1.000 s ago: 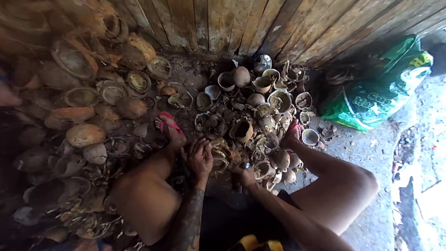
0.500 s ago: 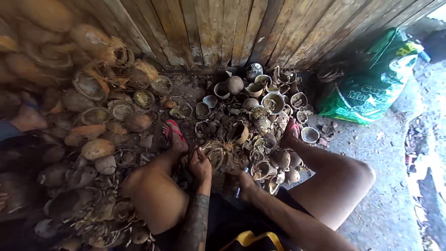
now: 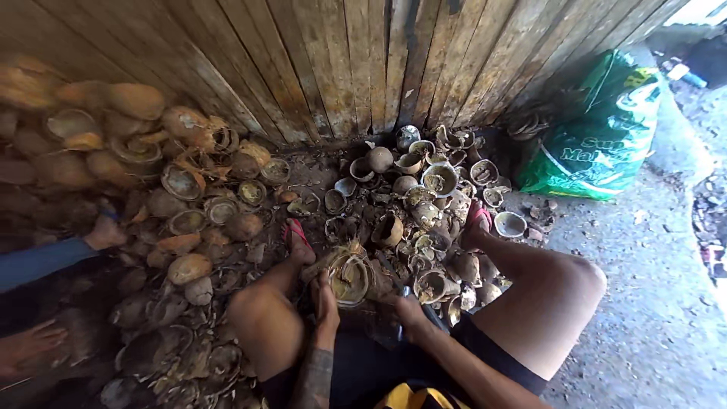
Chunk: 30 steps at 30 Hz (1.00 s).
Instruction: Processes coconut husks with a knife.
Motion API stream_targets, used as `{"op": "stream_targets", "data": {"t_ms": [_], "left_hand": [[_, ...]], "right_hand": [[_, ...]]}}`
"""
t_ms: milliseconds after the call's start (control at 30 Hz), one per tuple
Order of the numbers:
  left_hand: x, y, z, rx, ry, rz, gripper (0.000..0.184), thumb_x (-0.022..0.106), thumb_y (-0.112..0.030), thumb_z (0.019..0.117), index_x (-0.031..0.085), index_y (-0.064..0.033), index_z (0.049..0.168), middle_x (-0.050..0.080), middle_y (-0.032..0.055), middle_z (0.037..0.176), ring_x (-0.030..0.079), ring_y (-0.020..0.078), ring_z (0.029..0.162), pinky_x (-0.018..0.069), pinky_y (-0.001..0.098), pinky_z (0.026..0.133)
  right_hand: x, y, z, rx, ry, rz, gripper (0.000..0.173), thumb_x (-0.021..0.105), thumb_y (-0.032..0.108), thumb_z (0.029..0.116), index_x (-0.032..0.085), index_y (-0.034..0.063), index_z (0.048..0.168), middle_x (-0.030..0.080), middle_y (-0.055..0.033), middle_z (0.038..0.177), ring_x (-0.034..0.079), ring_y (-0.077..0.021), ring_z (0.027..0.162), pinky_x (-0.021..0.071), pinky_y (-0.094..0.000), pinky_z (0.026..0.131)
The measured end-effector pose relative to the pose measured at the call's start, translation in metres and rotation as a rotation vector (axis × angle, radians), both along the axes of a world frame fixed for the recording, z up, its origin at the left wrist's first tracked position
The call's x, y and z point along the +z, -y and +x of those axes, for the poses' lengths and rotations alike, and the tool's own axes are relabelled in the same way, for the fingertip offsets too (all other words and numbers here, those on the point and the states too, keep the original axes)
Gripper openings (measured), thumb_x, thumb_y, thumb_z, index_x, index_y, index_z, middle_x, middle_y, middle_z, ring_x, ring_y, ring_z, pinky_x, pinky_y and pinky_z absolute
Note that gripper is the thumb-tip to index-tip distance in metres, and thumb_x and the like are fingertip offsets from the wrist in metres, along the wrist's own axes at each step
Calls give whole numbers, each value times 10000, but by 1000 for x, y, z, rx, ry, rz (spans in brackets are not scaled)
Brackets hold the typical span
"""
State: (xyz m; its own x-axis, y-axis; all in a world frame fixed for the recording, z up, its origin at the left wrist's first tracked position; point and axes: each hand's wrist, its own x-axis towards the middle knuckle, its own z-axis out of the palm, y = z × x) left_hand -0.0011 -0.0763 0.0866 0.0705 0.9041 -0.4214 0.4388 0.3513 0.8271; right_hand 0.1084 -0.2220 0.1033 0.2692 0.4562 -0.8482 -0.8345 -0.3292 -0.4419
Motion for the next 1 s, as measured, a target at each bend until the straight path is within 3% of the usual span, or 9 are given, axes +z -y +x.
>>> {"op": "stream_targets", "data": {"t_ms": [133,333,433,567,667,767,833,933,1000], "left_hand": [[1,-7,6,-337,-240,150,544,452,-443,1086,695,21,1229,690,220,1233,631,304,1214,448,507,1086],[0,-9,16,-249,-397,113,627,428,-515,1077,736,24,987,711,221,1006,663,339,1036,482,553,949],[5,-6,24,-202,-403,128,607,432,-506,1079,743,10,997,721,210,1006,675,330,1029,490,550,945],[5,3,26,-121,-390,124,622,373,-499,1096,720,14,1153,714,224,1134,661,334,1124,475,545,1007],[0,1,25,-108,-296,98,630,326,-485,1108,655,16,1302,657,247,1293,602,351,1254,431,546,1087],[2,-2,28,-79,-306,57,649,293,-493,1112,634,13,1333,631,247,1343,570,358,1302,407,550,1106],[-1,-2,30,-70,-371,42,685,263,-511,1110,652,22,1293,651,260,1293,595,375,1260,431,566,1071],[-6,4,28,-7,-368,24,707,242,-509,1112,649,47,1271,655,286,1250,614,403,1211,455,580,1040],[-2,5,25,61,-318,-43,706,239,-507,1112,611,54,1325,621,288,1317,583,392,1262,431,564,1075]], "right_hand": [[7,9,32,229,101,-54,176,717,130,927,554,78,887,433,22,573,405,-86,430,407,-260,411],[-4,17,-43,-292,-201,1,214,583,180,1010,583,72,825,412,22,521,380,-82,390,381,-255,378],[-4,11,-63,-500,-394,59,368,532,217,1027,450,149,674,355,48,469,363,-67,355,378,-230,363],[10,2,-60,-635,-488,87,355,517,244,1034,453,153,697,341,51,458,359,-65,334,380,-218,342],[2,6,-42,-374,-114,100,214,589,116,1013,523,78,813,412,3,519,397,-97,389,401,-258,385],[-5,5,-19,-171,173,100,187,711,82,928,554,36,838,514,-35,563,454,-122,404,427,-295,384],[-9,-5,-22,-297,-32,111,223,623,101,983,532,71,782,436,-1,522,396,-95,392,382,-263,380],[-23,-32,-35,-520,-458,262,360,466,292,1060,467,152,728,347,60,459,368,-50,344,375,-202,357],[-15,-54,-39,-520,-463,263,326,492,307,1055,494,140,774,359,55,461,385,-56,338,395,-209,351]]}}
